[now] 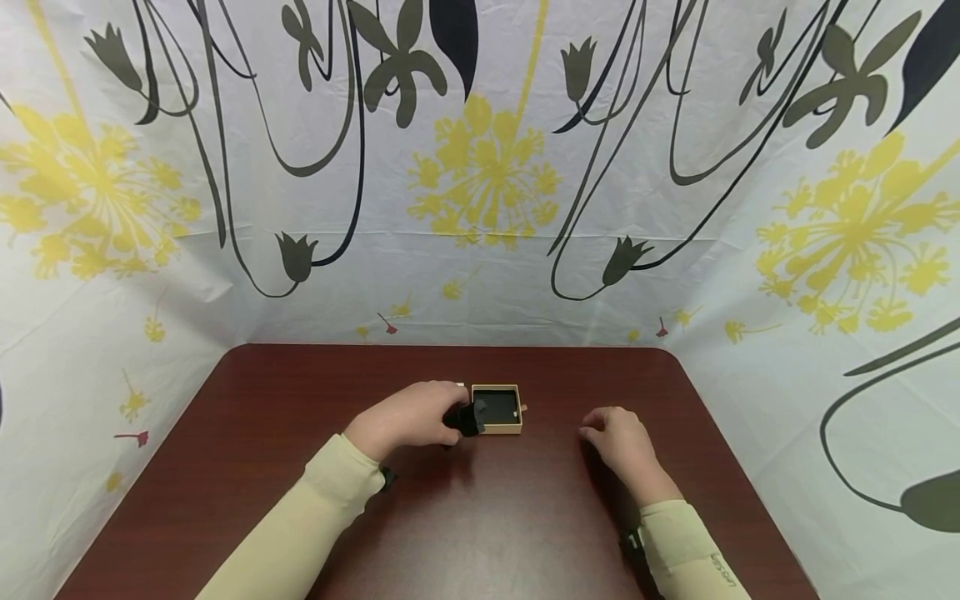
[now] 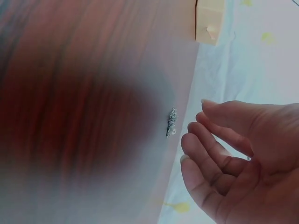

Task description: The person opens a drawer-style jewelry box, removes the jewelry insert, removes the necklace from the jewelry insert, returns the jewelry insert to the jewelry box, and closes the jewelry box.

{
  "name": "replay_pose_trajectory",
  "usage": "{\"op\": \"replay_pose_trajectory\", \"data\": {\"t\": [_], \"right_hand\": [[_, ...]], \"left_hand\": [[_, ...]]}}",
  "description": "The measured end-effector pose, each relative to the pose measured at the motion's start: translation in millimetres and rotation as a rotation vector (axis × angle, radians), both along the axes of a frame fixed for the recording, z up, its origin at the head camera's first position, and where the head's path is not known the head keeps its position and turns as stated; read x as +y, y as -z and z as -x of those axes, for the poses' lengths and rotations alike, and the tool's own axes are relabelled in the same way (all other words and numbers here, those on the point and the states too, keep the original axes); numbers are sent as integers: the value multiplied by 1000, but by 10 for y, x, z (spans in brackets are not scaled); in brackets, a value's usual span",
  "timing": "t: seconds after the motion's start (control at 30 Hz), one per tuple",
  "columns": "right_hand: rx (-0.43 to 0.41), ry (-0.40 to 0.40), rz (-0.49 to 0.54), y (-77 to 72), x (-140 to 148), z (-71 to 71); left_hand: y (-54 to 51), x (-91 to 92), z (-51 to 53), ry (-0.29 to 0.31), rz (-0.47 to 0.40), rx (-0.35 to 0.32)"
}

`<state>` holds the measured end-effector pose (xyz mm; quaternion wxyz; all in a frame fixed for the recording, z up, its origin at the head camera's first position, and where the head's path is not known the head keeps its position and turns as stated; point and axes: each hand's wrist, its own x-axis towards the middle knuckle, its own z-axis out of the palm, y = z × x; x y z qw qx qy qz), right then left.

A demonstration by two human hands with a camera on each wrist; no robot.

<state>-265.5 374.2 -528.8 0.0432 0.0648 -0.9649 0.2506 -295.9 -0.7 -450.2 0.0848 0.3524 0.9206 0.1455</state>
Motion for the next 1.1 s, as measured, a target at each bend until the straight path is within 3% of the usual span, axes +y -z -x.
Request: {"op": "replay_pose_trajectory", "data": {"t": [0.77, 1.1], "right_hand": [[10, -53, 26, -74, -269, -49], [7, -62, 35, -62, -304, -53]], "left_hand": [[13, -10, 10, -4, -17, -15], [17, -5, 17, -2, -8, 7]]}}
